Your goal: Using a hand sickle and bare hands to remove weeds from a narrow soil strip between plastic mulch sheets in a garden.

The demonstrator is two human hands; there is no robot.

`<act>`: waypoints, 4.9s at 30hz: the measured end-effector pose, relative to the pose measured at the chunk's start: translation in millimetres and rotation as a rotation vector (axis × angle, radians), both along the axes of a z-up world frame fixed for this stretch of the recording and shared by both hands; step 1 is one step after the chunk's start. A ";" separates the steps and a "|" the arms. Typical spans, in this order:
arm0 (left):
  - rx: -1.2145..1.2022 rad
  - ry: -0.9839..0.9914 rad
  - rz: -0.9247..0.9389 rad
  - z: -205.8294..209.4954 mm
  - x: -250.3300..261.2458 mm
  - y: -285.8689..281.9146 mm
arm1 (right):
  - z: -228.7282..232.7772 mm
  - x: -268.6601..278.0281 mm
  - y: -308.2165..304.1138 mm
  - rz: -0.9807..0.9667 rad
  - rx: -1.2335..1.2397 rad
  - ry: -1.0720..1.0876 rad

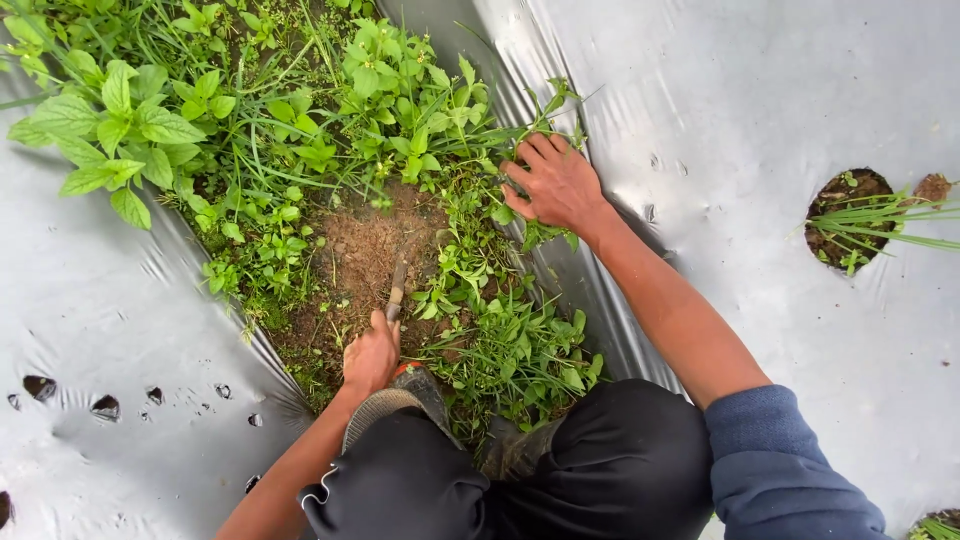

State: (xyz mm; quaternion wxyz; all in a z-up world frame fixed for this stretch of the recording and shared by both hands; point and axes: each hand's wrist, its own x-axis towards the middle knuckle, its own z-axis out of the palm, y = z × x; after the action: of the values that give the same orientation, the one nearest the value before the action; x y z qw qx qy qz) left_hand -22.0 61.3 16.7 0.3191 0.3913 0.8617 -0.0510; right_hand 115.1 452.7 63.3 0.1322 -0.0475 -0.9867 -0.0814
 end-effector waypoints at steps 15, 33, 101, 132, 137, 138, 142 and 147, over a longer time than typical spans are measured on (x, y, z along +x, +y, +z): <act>0.127 0.081 0.526 -20.1 2.1 9.0 | -6.8 3.5 -0.9 -0.013 -0.028 -0.020; 0.182 -0.003 0.540 -32.7 -14.2 -0.8 | -8.8 3.4 -0.3 -0.029 -0.023 -0.074; -0.076 0.010 -0.157 -9.3 31.3 -30.2 | -34.8 11.2 -117.2 -0.029 -0.250 0.264; -0.135 -0.246 0.138 38.3 -1.3 -47.4 | -77.3 133.0 -213.1 -0.203 -0.337 -0.580; 0.229 -0.342 0.539 83.1 -13.4 -54.6 | -39.7 58.8 -243.4 0.196 -0.474 -0.616; 0.228 -0.335 0.555 74.8 -17.6 -63.7 | -23.8 37.8 -247.8 0.214 -0.474 -0.615; 0.450 -0.254 0.778 74.9 -22.0 -92.1 | 1.5 -32.1 -265.1 0.302 -0.422 -0.752; 0.367 -0.254 0.837 69.5 -11.0 -119.8 | -16.1 -36.1 -277.2 0.262 -0.318 -0.972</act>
State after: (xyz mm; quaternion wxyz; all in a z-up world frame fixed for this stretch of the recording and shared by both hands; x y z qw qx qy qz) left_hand -33.0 -58.5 86.2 0.3406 0.0633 0.8942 0.2836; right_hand 79.0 175.5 47.3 -0.3402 0.0999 -0.9321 0.0740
